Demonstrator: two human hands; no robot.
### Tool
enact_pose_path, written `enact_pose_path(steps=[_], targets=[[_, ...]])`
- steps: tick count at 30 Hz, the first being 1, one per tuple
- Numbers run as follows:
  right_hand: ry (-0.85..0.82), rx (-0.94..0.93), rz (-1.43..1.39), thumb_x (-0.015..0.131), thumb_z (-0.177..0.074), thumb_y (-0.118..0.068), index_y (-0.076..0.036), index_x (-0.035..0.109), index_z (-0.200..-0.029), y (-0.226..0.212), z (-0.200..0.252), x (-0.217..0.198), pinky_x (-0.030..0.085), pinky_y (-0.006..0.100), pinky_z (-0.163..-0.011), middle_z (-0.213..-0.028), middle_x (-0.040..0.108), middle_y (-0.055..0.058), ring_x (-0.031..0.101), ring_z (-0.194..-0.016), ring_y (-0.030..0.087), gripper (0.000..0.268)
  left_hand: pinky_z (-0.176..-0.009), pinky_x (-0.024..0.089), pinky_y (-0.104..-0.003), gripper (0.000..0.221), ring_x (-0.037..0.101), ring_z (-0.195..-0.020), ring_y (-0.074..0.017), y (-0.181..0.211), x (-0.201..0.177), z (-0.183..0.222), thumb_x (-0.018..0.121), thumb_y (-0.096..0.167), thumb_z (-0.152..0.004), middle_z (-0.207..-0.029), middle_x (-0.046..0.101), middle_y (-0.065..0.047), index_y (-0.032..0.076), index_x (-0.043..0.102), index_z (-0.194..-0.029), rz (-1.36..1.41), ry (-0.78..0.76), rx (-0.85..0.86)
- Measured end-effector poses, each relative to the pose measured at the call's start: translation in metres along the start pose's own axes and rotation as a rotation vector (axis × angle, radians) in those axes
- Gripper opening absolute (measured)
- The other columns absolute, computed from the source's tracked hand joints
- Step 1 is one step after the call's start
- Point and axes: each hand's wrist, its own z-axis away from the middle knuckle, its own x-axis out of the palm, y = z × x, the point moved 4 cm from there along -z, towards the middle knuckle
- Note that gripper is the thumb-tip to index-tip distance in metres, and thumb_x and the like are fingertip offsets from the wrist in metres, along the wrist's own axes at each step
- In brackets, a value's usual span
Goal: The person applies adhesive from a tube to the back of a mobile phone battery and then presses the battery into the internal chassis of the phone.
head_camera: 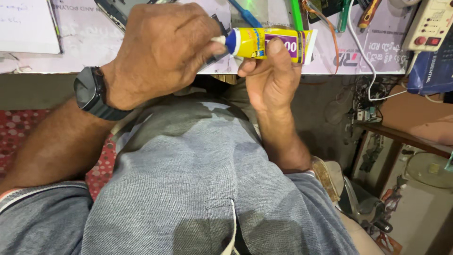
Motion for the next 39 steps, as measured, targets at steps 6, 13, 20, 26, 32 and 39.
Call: enact_pose_path(steps=[6,13,20,26,32,39], targets=[[0.076,-0.051,-0.146,0.066,-0.105,-0.023,-0.006,0.068,-0.117,-0.031,-0.008,-0.040,0.057,0.033,-0.060,-0.100,0.076,0.013,0.072,-0.069,0.021,0.021,-0.074,0.049,-0.041,0.013,0.065,-0.088,-0.0287,-0.006,-0.003,-0.005,0.076,0.015,-0.104,-0.091,0.065,-0.009,0.003,0.072,-0.101,-0.061,0.002,-0.028],[0.041,-0.159,-0.168,0.063,-0.113,-0.026,-0.004,0.068,-0.117,-0.060,0.003,-0.075,0.056,0.029,-0.064,-0.098,0.076,0.012,0.071,-0.072,0.016,0.023,-0.092,0.047,-0.039,0.012,0.063,-0.103,-0.0255,0.010,0.048,-0.027,0.068,0.007,-0.086,-0.098,0.068,-0.007,0.006,0.075,-0.096,-0.087,-0.203,0.134],[0.029,-0.080,-0.196,0.064,-0.109,-0.022,-0.006,0.065,-0.124,-0.045,0.016,-0.051,0.058,0.032,-0.063,-0.102,0.076,0.012,0.072,-0.074,0.020,0.023,-0.105,0.040,-0.039,0.014,0.059,-0.108,-0.0217,0.016,0.066,-0.037,0.068,0.009,-0.092,-0.100,0.067,-0.004,0.010,0.078,-0.103,-0.254,-0.172,0.153],[-0.046,-0.096,-0.222,0.065,-0.111,-0.019,-0.005,0.059,-0.127,-0.044,0.015,-0.038,0.055,0.027,-0.066,-0.111,0.072,0.010,0.071,-0.083,0.017,0.023,-0.085,0.046,-0.040,0.009,0.063,-0.090,-0.0248,0.020,0.035,-0.028,0.079,0.003,-0.092,-0.095,0.066,-0.008,0.002,0.072,-0.098,0.235,0.003,-0.065],[-0.064,-0.052,-0.153,0.067,-0.107,-0.022,-0.005,0.057,-0.124,-0.040,0.013,-0.017,0.055,0.031,-0.063,-0.108,0.071,0.011,0.069,-0.076,0.019,0.026,-0.069,0.048,-0.030,0.010,0.063,-0.078,-0.0184,0.028,0.012,-0.022,0.076,0.001,-0.095,-0.086,0.062,-0.007,0.000,0.069,-0.101,0.500,0.064,-0.152],[-0.119,-0.112,-0.026,0.071,-0.105,-0.020,0.000,0.055,-0.121,-0.039,0.018,0.005,0.055,0.036,-0.061,-0.105,0.066,0.016,0.066,-0.072,0.022,0.030,-0.066,0.048,-0.028,0.007,0.062,-0.074,-0.0152,0.021,0.007,-0.018,0.075,-0.001,-0.096,-0.088,0.061,-0.007,-0.001,0.068,-0.098,0.540,0.096,-0.187]])
